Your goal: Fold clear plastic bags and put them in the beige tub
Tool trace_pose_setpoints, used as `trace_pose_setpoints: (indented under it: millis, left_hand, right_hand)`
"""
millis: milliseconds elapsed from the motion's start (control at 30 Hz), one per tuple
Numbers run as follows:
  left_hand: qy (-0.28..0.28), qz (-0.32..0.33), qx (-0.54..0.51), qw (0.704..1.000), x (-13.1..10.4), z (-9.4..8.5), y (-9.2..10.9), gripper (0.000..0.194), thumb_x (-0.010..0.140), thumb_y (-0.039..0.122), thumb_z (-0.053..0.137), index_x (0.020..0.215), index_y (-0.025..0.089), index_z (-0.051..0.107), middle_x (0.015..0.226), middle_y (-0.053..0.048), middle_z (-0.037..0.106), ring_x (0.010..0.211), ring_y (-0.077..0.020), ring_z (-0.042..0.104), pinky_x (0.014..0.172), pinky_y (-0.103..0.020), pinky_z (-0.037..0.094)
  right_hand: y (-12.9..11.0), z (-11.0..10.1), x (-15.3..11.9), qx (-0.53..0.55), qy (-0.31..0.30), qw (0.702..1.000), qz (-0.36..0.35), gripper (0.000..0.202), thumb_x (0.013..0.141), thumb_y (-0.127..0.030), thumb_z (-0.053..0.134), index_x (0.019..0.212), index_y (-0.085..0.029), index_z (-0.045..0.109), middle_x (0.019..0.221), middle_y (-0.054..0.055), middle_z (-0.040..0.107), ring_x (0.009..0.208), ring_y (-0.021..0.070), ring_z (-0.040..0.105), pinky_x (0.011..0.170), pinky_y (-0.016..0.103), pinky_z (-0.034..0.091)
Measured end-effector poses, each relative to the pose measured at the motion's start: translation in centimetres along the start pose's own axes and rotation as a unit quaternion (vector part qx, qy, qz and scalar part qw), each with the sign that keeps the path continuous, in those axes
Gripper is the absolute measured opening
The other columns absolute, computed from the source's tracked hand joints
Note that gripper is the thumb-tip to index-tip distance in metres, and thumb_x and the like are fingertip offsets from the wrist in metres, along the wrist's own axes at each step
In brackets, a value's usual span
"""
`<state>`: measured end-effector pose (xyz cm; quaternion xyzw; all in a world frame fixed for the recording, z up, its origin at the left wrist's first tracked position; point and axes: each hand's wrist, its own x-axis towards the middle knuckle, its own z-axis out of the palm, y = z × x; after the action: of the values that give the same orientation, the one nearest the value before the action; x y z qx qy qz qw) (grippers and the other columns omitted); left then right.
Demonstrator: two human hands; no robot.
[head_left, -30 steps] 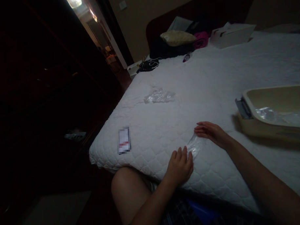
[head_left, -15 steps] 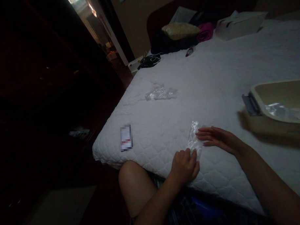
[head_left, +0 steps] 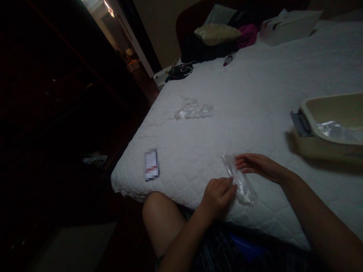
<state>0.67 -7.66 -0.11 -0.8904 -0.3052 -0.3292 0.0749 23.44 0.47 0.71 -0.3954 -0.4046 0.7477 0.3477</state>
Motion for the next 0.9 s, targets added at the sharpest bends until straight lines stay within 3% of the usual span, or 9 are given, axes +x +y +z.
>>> trace_pose_setpoints:
  millis: [100, 200, 300, 400, 467, 600, 800, 867, 900]
  left_hand:
    - [-0.010, -0.020, 0.007, 1.000, 0.4, 0.4, -1.2, 0.023, 0.090, 0.018, 0.043, 0.106, 0.016, 0.060, 0.113, -0.012, 0.063, 0.109, -0.0215, 0.056, 0.080, -0.036, 0.051]
    - [-0.042, -0.040, -0.010, 0.998, 0.5, 1.1, -1.6, 0.023, 0.091, 0.020, 0.045, 0.108, 0.017, 0.060, 0.115, -0.010, 0.063, 0.110, -0.0209, 0.056, 0.084, -0.037, 0.051]
    - [-0.044, -0.045, -0.016, 0.998, 0.2, 1.5, -1.6, 0.021, 0.090, 0.021, 0.048, 0.106, 0.017, 0.060, 0.112, -0.008, 0.065, 0.106, -0.0207, 0.059, 0.083, -0.037, 0.052]
    - [-0.031, -0.049, -0.015, 0.998, 0.0, 1.5, -1.5, 0.023, 0.090, 0.019, 0.047, 0.109, 0.015, 0.059, 0.111, -0.008, 0.066, 0.105, -0.0206, 0.059, 0.084, -0.036, 0.053]
    - [-0.030, -0.051, -0.019, 0.998, 0.0, 1.4, -1.4, 0.025, 0.090, 0.017, 0.046, 0.112, 0.014, 0.057, 0.112, -0.009, 0.065, 0.106, -0.0202, 0.060, 0.084, -0.036, 0.054]
    - [-0.025, -0.055, -0.022, 0.998, 0.0, 1.3, -1.5, 0.024, 0.091, 0.018, 0.044, 0.111, 0.015, 0.058, 0.114, -0.010, 0.064, 0.108, -0.0206, 0.059, 0.083, -0.037, 0.054]
    - [-0.024, -0.059, -0.023, 0.998, -0.2, 1.6, -1.5, 0.023, 0.090, 0.020, 0.047, 0.108, 0.015, 0.060, 0.114, -0.009, 0.064, 0.112, -0.0208, 0.056, 0.087, -0.036, 0.052]
    - [-0.028, -0.064, -0.027, 0.997, -0.3, 1.8, -1.5, 0.021, 0.090, 0.021, 0.048, 0.106, 0.015, 0.061, 0.110, -0.009, 0.065, 0.109, -0.0198, 0.058, 0.087, -0.035, 0.052]
    - [-0.033, -0.070, -0.032, 0.996, -0.3, 1.9, -1.6, 0.021, 0.090, 0.021, 0.048, 0.105, 0.015, 0.061, 0.109, -0.008, 0.066, 0.108, -0.0192, 0.058, 0.087, -0.035, 0.052]
  right_hand:
    - [0.2, 0.8, -0.3, -0.020, 0.034, 0.999, -0.027, 0.033, 0.072, -0.043, 0.068, 0.092, -0.017, 0.067, 0.087, 0.009, 0.069, 0.081, 0.0189, 0.065, 0.079, 0.037, 0.053]
    - [0.8, 1.5, -0.8, -0.057, 0.080, 0.993, -0.069, 0.034, 0.067, -0.041, 0.073, 0.090, -0.017, 0.066, 0.085, 0.008, 0.069, 0.081, 0.0195, 0.066, 0.084, 0.039, 0.052]
    - [1.6, 1.8, -1.4, -0.123, 0.182, 0.964, -0.151, 0.028, 0.071, -0.041, 0.069, 0.089, -0.019, 0.064, 0.084, 0.007, 0.069, 0.076, 0.0197, 0.066, 0.077, 0.039, 0.054]
    - [2.2, 1.8, -2.2, -0.268, 0.332, 0.857, -0.290, 0.016, 0.078, -0.035, 0.061, 0.086, -0.021, 0.064, 0.085, 0.006, 0.065, 0.071, 0.0180, 0.064, 0.066, 0.035, 0.055]
    - [2.4, 1.7, -2.7, -0.374, 0.356, 0.775, -0.364, 0.012, 0.080, -0.028, 0.058, 0.089, -0.022, 0.064, 0.089, 0.006, 0.063, 0.071, 0.0174, 0.062, 0.061, 0.033, 0.055]
    - [2.9, 1.3, -3.5, -0.515, 0.258, 0.675, -0.460, 0.022, 0.080, -0.018, 0.058, 0.100, -0.022, 0.063, 0.094, 0.008, 0.064, 0.081, 0.0194, 0.063, 0.069, 0.034, 0.055]
    - [3.8, 1.1, -4.0, -0.648, 0.083, 0.570, -0.498, 0.027, 0.084, -0.012, 0.051, 0.108, -0.020, 0.062, 0.104, 0.010, 0.068, 0.096, 0.0210, 0.062, 0.081, 0.040, 0.052]
    - [4.1, 1.1, -3.9, -0.668, 0.050, 0.551, -0.498, 0.029, 0.085, -0.009, 0.048, 0.108, -0.020, 0.062, 0.103, 0.009, 0.069, 0.097, 0.0201, 0.063, 0.087, 0.042, 0.049]
    - [4.2, 1.0, -3.9, -0.670, 0.042, 0.556, -0.490, 0.030, 0.086, -0.009, 0.046, 0.109, -0.020, 0.062, 0.103, 0.008, 0.069, 0.097, 0.0196, 0.063, 0.089, 0.043, 0.048]
